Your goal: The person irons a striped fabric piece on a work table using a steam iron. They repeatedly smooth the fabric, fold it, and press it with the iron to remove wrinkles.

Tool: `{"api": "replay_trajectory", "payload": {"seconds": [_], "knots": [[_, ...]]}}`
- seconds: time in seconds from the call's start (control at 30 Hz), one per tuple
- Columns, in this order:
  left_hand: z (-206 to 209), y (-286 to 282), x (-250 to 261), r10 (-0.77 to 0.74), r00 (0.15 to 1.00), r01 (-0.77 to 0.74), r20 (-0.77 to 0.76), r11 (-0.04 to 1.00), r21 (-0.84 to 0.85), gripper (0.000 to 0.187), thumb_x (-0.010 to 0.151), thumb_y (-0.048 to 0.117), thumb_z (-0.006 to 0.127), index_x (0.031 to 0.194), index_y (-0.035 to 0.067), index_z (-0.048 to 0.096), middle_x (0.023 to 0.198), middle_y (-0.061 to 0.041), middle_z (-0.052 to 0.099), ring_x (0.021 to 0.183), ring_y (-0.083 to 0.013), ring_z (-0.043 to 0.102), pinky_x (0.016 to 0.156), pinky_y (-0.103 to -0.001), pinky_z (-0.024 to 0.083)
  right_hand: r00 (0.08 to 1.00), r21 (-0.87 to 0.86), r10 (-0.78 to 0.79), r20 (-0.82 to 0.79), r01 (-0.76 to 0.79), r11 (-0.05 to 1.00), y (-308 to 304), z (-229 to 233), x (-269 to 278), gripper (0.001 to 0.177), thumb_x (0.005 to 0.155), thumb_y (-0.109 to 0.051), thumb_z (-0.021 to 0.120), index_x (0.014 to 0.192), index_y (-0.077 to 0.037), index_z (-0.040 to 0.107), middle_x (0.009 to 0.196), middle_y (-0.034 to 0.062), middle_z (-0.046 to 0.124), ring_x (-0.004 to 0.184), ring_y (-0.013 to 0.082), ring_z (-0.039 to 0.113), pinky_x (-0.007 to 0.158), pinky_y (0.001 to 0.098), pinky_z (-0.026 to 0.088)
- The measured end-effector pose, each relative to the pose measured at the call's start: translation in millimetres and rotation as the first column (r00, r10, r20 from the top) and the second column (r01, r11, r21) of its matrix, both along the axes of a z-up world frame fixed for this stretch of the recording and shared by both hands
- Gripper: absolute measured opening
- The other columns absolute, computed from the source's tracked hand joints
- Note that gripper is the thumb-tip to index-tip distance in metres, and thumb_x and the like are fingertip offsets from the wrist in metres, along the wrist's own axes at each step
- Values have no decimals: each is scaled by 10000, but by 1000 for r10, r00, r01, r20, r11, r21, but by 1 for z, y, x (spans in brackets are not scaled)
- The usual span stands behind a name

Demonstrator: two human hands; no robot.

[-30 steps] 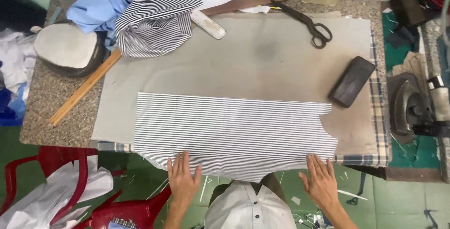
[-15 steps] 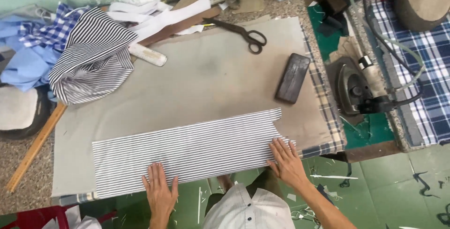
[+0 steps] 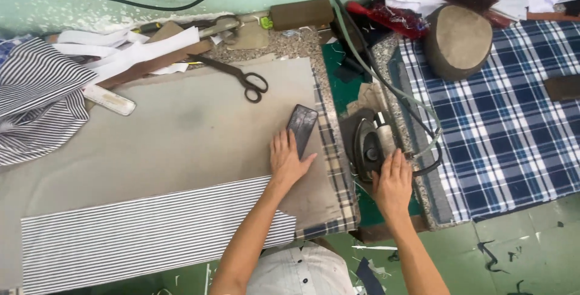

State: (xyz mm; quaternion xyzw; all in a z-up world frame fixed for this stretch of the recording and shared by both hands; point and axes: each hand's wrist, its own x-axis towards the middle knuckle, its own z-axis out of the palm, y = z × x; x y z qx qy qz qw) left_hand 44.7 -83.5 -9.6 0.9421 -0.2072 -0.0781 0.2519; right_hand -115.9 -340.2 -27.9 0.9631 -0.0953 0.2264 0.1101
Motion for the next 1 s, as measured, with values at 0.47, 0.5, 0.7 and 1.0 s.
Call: {"api": "replay_trajectory", "payload": {"seconds": [0.47, 0.5, 0.7, 1.0], "knots": [[34, 80, -69, 89, 980, -74, 178, 993, -89, 623, 945, 368, 628, 1479, 70, 505, 1338, -293, 500, 1121, -404, 506, 961, -498, 469, 919, 917, 18, -393, 391, 85, -95, -25, 94, 296, 1022, -321, 696, 1091, -40, 633, 840, 148, 657, 639, 247, 601, 485, 415, 489], [34, 105, -79, 133, 975, -118, 179, 989, -87, 623, 945, 368, 628, 1479, 70, 505, 1338, -293, 500, 1121, -404, 506, 961, -498, 469, 918, 917, 60, -392, 385, 102, -97, -23, 96, 296, 1022, -321, 696, 1091, -40, 633, 840, 148, 657, 639, 247, 601, 485, 415, 489], [-8, 270, -147, 407, 891, -426, 200, 903, 62, 595, 966, 407, 598, 1483, 122, 516, 1379, -282, 476, 1168, -368, 487, 938, -479, 514, 830, 641, 48, -556, 392, 661, -52, 14, 95, 489, 1012, -437, 703, 1138, 35, 724, 882, 261, 773, 788, 387, 734, 701, 488, 534], [-22, 517, -155, 673, 700, -713, 238, 682, 166, 592, 966, 414, 563, 1494, 153, 504, 1364, -314, 466, 1169, -407, 477, 979, -497, 459, 667, 245, 142, -731, 63, 967, 298, 101, 101, 681, 873, -681, 520, 1374, -220, 513, 1107, 221, 803, 1045, 462, 755, 904, 567, 570]]}}
